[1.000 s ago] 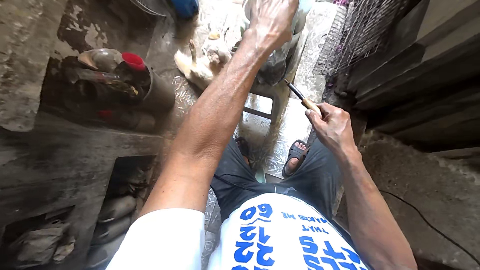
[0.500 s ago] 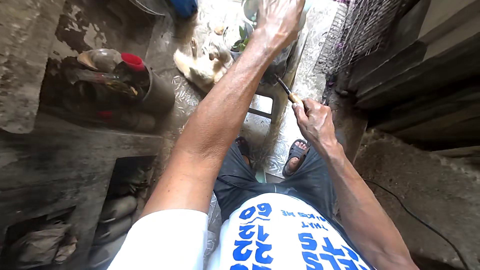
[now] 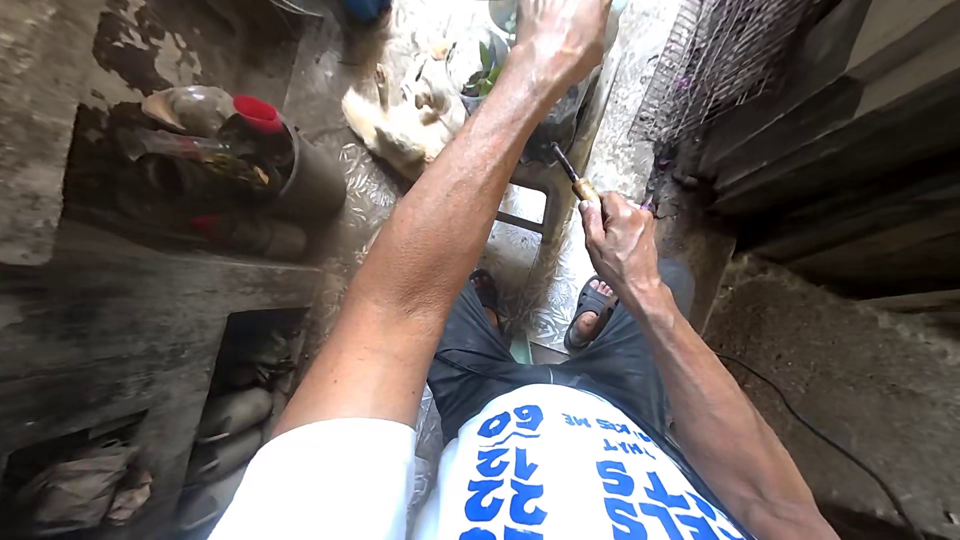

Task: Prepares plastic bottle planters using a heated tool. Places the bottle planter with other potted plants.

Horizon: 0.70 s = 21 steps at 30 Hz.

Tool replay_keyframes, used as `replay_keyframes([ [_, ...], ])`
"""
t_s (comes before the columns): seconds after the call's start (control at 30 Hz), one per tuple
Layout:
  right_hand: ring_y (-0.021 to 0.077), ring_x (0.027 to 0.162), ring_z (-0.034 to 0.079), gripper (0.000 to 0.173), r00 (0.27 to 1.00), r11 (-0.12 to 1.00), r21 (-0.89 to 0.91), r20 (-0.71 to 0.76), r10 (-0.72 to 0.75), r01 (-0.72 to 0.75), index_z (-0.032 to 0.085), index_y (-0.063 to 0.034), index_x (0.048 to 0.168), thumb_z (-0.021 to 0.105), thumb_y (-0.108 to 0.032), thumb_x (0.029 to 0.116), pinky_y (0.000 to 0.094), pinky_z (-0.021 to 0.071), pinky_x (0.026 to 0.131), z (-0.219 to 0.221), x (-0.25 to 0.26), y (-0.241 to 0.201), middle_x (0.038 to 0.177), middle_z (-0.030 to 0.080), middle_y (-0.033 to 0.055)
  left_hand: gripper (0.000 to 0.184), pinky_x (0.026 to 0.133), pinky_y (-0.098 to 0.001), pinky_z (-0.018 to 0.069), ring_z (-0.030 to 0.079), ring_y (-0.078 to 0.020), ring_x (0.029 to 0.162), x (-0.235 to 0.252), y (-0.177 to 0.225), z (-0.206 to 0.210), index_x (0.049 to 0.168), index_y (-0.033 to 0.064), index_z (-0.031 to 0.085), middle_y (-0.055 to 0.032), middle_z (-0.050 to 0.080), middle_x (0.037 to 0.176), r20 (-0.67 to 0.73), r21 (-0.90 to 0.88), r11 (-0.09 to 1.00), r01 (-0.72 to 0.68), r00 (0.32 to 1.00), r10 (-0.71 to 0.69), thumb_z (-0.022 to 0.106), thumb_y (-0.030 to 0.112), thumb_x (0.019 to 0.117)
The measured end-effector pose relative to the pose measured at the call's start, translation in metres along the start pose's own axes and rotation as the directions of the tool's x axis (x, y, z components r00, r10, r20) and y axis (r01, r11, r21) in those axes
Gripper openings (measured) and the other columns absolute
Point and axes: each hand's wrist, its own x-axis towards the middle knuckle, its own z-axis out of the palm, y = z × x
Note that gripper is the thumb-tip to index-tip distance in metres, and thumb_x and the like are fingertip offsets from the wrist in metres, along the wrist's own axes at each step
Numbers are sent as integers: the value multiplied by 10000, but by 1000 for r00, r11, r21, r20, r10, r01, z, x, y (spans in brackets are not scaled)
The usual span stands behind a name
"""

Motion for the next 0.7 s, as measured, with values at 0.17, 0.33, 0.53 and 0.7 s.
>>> replay_keyframes([
  [0.17,321,677,670,416,1000,1000,-10,22,20,-20,671,-26,1023,427,-358,1086,519,512,609,1,1,-3,751,657,140,284,994,-598,456,646,-346,1155,-3,-1,-1,1145,92,724,-149,715,1139,13,-33,999,-11,1000,11,664,282,943],
  [0.33,325,667,666,434,1000,999,-30,27,14,-13,657,-23,994,411,-369,1087,522,508,596,3,4,-4,732,642,136,258,965,-596,466,658,-343,1118,0,-5,1,1112,99,731,-138,722,1104,7,-20,999,-31,999,32,659,281,943],
  [0.53,339,681,665,437,998,999,-29,57,33,-31,645,-24,968,414,-376,1084,530,503,604,1,9,-8,735,633,147,244,949,-590,474,664,-335,1099,-1,-6,1,1059,110,738,-127,727,1075,-15,-23,1000,-5,1000,5,678,300,919],
  [0.7,347,726,681,431,997,999,-19,68,40,-39,655,-26,989,424,-376,1086,539,517,638,1,12,-7,773,655,153,278,988,-589,459,652,-340,1142,-3,-2,-2,1125,98,724,-144,718,1129,-4,-4,1000,7,1000,-7,669,286,928],
])
